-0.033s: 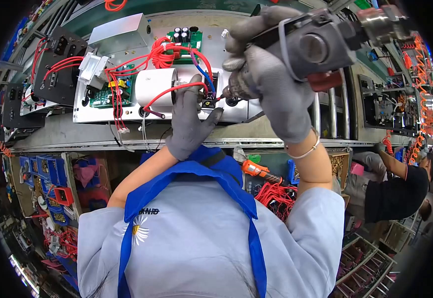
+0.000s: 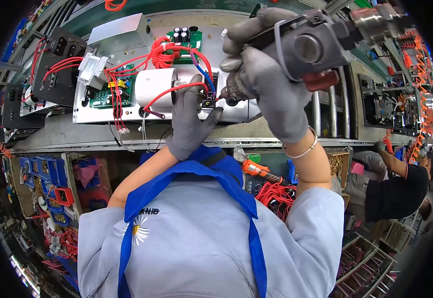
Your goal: The person installs internal components into an electronic equipment chassis by securing a circuit board, a transformer, and a wiring harness with screws using a pneumatic screwdriver, and cutting wires with wire cutters.
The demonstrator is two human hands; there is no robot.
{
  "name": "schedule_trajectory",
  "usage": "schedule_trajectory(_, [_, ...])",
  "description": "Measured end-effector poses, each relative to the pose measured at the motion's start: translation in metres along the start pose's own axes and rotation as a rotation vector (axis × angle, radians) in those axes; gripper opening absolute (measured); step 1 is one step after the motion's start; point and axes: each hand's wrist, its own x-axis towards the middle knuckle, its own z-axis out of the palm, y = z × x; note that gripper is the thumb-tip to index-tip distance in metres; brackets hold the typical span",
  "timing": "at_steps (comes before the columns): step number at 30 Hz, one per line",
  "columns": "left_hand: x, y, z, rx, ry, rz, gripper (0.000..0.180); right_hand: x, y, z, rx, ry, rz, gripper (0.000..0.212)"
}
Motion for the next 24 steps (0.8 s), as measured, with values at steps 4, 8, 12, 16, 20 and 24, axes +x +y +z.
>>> schedule_trajectory(4, [-0.003,-0.005,0.005,-0.045,-0.003,-0.043,0.080,0.004,0.012,-0.004,0.170,-0.077,-0.037,0.038])
schedule_trajectory(8, [0.001,-0.005,0.005,0.015,0.052,0.023,0.075,-0.001,0.012,0.001,0.104,-0.070,-0.038,0.036])
schedule_trajectory(12, [-0.001,-0.007,0.007,-0.003,0.055,0.003,0.073,-0.006,0.012,0.006,0.110,-0.071,-0.004,0.035])
schedule_trajectory(16, [-0.001,-0.006,0.007,-0.017,0.055,-0.004,0.073,-0.008,0.016,-0.001,-0.048,-0.142,-0.029,0.035])
schedule_trajectory(20, [-0.002,-0.008,0.009,-0.015,0.048,-0.007,0.072,-0.011,0.007,0.005,0.002,-0.094,0.035,0.031])
schedule_trajectory(24, [-0.002,-0.006,0.008,0.000,0.049,-0.009,0.070,-0.015,0.008,0.000,-0.002,-0.187,0.061,0.050])
